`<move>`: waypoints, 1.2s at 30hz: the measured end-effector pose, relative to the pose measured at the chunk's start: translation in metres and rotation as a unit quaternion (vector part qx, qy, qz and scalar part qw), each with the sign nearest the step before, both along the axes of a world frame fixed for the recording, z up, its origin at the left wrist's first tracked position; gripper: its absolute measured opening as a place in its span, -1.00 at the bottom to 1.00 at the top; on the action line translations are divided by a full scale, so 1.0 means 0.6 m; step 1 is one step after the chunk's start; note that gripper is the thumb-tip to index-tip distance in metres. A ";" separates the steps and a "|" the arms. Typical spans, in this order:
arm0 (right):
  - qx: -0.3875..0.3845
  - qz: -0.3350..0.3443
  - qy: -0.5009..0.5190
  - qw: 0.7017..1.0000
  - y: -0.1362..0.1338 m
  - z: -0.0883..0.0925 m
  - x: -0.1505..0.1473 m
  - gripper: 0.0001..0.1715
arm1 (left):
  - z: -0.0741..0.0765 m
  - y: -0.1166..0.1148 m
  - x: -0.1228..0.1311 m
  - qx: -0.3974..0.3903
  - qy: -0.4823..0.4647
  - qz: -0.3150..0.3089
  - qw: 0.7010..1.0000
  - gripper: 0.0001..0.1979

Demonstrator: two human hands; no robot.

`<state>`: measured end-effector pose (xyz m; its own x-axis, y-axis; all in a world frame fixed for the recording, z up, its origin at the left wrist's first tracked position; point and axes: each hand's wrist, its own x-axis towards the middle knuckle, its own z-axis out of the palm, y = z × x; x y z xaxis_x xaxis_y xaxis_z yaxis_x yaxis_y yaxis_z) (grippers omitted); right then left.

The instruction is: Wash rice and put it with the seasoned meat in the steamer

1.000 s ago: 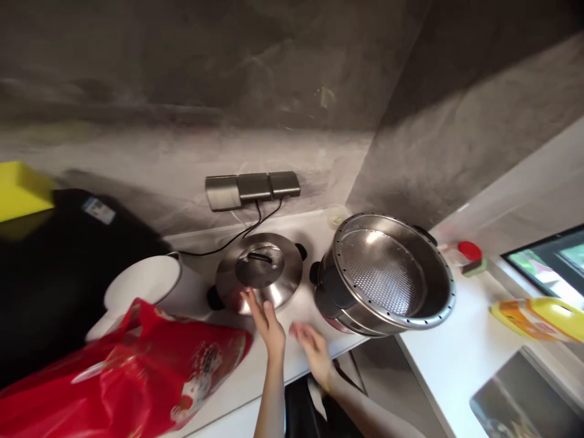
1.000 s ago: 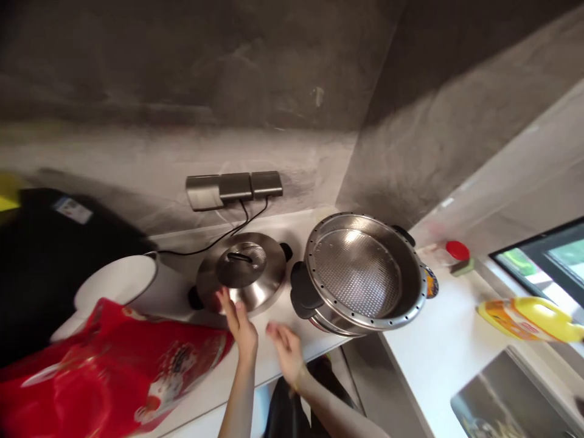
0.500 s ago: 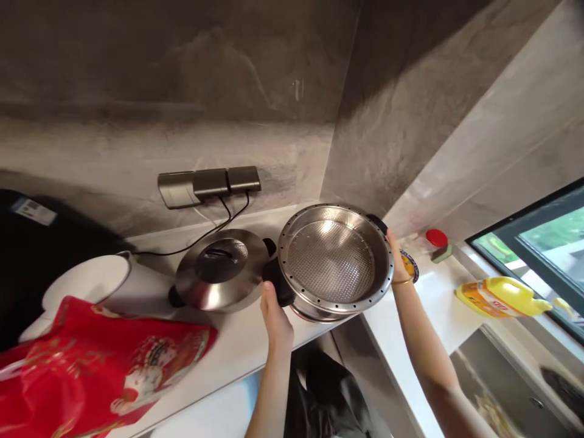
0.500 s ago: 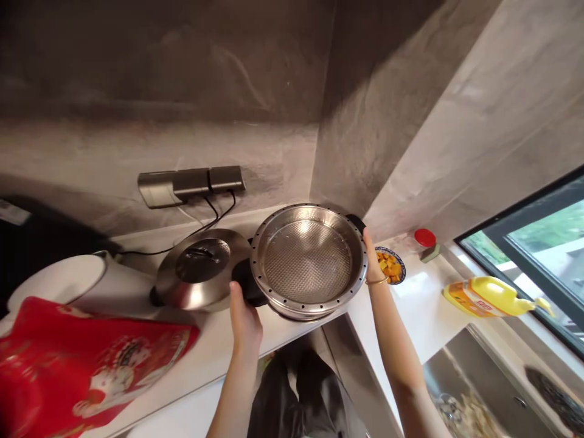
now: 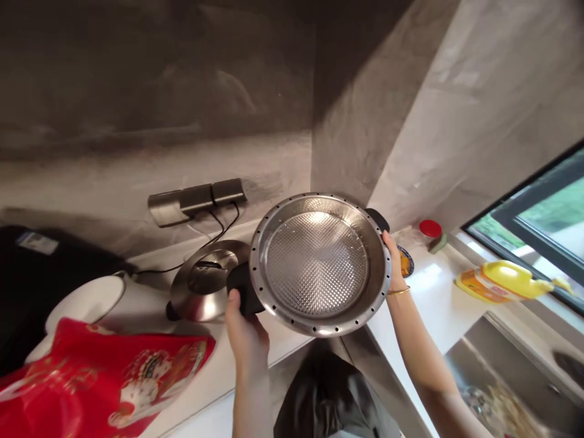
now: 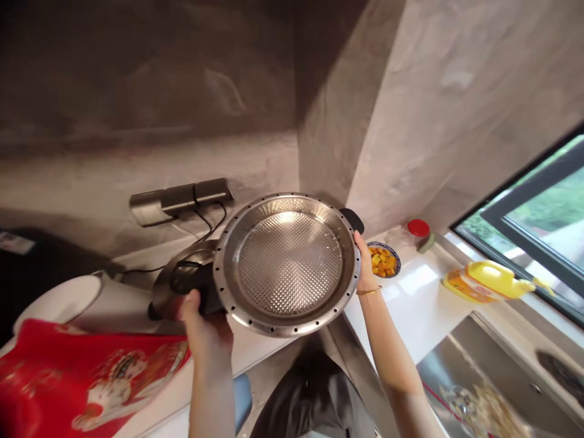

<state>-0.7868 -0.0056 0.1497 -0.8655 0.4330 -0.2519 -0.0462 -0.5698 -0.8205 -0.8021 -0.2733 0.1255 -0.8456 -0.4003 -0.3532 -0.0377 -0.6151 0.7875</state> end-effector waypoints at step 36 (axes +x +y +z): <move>0.000 -0.440 -0.063 0.896 0.417 -0.138 0.841 -0.73 | -0.169 0.647 0.362 0.048 -0.005 -0.545 0.837 -0.69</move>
<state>-0.2820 0.2448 0.0669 -0.1533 0.9336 -0.3237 -0.3840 -0.3582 -0.8511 -0.5852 0.1150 0.0241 -0.6872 0.6373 -0.3487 -0.6235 -0.2710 0.7333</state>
